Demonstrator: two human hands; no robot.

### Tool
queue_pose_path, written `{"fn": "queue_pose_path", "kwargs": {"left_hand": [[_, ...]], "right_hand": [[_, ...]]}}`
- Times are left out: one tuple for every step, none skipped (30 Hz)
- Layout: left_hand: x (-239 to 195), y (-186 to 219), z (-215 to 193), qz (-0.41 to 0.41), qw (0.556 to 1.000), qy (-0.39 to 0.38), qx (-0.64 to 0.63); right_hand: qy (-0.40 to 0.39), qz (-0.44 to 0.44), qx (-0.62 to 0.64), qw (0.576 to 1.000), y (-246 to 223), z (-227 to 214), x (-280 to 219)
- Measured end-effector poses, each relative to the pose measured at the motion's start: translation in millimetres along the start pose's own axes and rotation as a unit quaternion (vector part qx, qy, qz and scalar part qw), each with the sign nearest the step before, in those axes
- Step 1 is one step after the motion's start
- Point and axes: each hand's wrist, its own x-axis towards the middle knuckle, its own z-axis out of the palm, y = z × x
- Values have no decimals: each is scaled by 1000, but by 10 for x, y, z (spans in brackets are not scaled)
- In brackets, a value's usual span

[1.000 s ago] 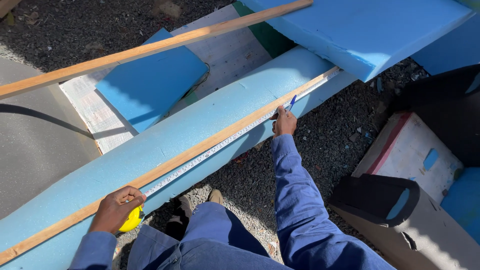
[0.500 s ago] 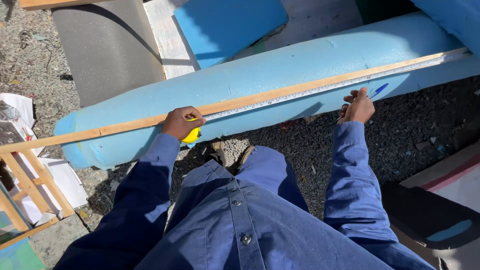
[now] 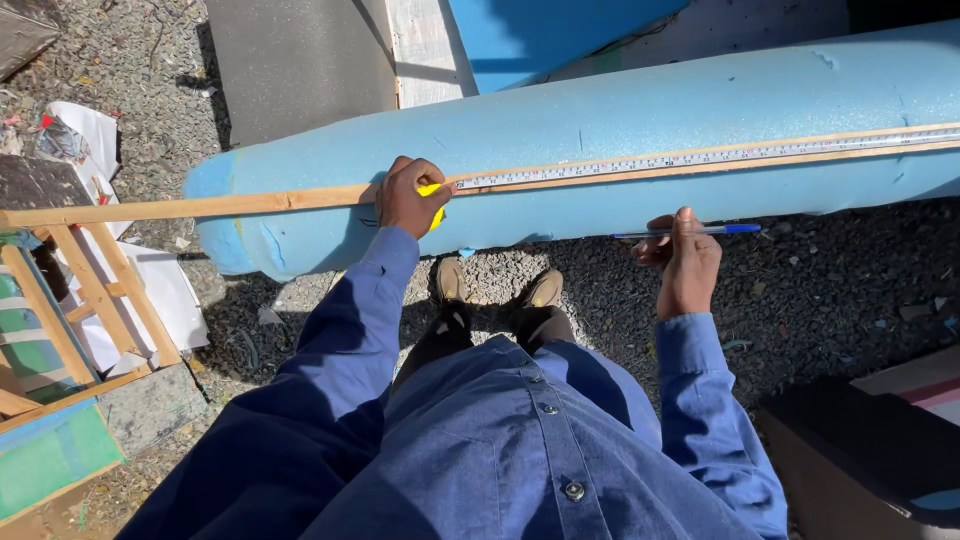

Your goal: The person measures a long wooden plank using a yellow tape measure and marks specific points with a blue pen. They repeatedly extend the tape measure along the plank, align it with the wood, and make small marks at various intervals. The person also uses a second wooden plank as a straight edge to guide the marking process.

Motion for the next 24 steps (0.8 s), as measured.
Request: {"fn": "queue_pose_path", "kwargs": {"left_hand": [[-23, 4, -17, 9, 1000, 9, -11], [-59, 32, -39, 6, 1000, 6, -15], [-96, 65, -59, 5, 1000, 16, -7], [-92, 108, -87, 6, 1000, 30, 1], [-97, 175, -97, 4, 1000, 31, -3], [-148, 227, -126, 0, 999, 41, -11], [-202, 286, -152, -4, 999, 51, -19], [-208, 238, -116, -8, 998, 50, -21], [-217, 200, -81, -9, 998, 55, -13], [-199, 177, -53, -9, 998, 61, -5], [-189, 138, -40, -11, 998, 61, -7], [-193, 109, -14, -5, 996, 83, -6], [-200, 83, 12, 1, 994, 106, -6], [-216, 80, -5, 0, 994, 105, -9], [-232, 80, -21, 12, 992, 125, 13], [-241, 83, -34, 22, 989, 145, 36], [-222, 77, -7, 21, 988, 146, 33], [-216, 58, 9, 23, 988, 149, 33], [-209, 41, 23, 24, 988, 152, 33], [-197, 28, 37, 21, 988, 152, 33], [-186, 16, 51, 23, 988, 150, 31], [-163, 7, 66, 24, 988, 149, 29], [-169, 7, 66, 22, 988, 151, 28], [-174, 13, 68, 18, 988, 149, 31]], "right_hand": [[-22, -14, -5, 1000, 36, 160, -35], [-21, -12, -10, 1000, 105, 306, -40], [-34, -31, -31, 998, 174, 446, -45], [-49, -53, -50, 996, 238, 602, -5], [-51, -53, -54, 996, 219, 744, 5], [-57, -69, -75, 993, 217, 887, -25], [-64, -84, -97, 990, 213, 1021, -56], [-66, -82, -100, 989, 237, 1145, -80], [-85, -89, -98, 988, 254, 1261, -106], [-102, -98, -94, 985, 261, 1385, -112], [-104, -98, -96, 985, 269, 1481, -130], [-138, -104, -139, 975, 274, 1558, -162], [-171, -110, -182, 962, 278, 1630, -196], [-171, -110, -185, 961, 342, 1702, -202], [-179, -103, -198, 958, 406, 1771, -207], [-188, -96, -211, 954, 470, 1840, -199], [-189, -97, -214, 953, 490, 1848, -172], [-179, -96, -219, 954, 518, 1865, -163], [-169, -95, -224, 955, 545, 1881, -154], [-172, -93, -226, 954, 553, 1903, -150], [-159, -117, -222, 955, 560, 1923, -147], [-147, -143, -219, 954, 564, 1947, -130], [-150, -143, -220, 953, 570, 1951, -136], [-141, -147, -218, 954, 573, 1951, -140]]}}
